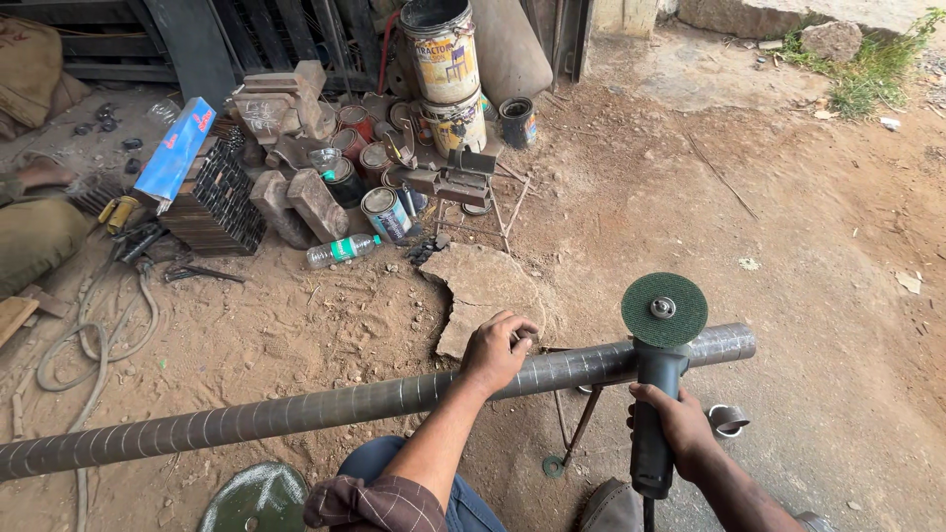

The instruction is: The person uses an angle grinder to smooth the surface of a long metal pipe resting on a stand. They hold the pipe with one hand and operate the grinder with the other, moving along the pipe's length to remove material and create sparks.

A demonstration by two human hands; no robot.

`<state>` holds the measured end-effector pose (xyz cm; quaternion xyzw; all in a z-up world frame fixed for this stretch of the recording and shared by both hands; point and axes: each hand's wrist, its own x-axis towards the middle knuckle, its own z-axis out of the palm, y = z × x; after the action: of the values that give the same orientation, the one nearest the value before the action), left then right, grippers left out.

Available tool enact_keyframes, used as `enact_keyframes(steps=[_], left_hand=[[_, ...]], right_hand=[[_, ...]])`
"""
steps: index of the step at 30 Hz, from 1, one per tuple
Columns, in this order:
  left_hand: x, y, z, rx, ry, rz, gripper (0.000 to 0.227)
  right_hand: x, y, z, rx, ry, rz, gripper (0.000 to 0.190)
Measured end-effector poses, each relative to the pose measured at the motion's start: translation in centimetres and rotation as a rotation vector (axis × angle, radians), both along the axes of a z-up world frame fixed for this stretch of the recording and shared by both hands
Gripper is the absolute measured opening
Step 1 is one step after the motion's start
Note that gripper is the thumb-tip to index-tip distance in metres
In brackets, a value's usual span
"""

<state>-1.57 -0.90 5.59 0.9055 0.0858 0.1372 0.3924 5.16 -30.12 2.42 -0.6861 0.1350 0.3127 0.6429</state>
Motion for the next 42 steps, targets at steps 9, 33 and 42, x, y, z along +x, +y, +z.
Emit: enact_keyframes(steps=[9, 33, 42], left_hand=[[0.6, 0.0, -1.9, -0.001, 0.004, -0.01, 0.012], [-0.1, 0.0, -1.5, 0.017, -0.046, 0.01, 0.013], [0.3, 0.3, -2.8, 0.001, 0.037, 0.005, 0.012]], right_hand=[[0.6, -0.5, -1.1, -0.051, 0.013, 0.013, 0.055], [2.9, -1.1, -6.3, -0.059, 0.0, 0.006, 0.047], [3.8, -1.4, -7.4, -0.079, 0.01, 0.018, 0.055]])
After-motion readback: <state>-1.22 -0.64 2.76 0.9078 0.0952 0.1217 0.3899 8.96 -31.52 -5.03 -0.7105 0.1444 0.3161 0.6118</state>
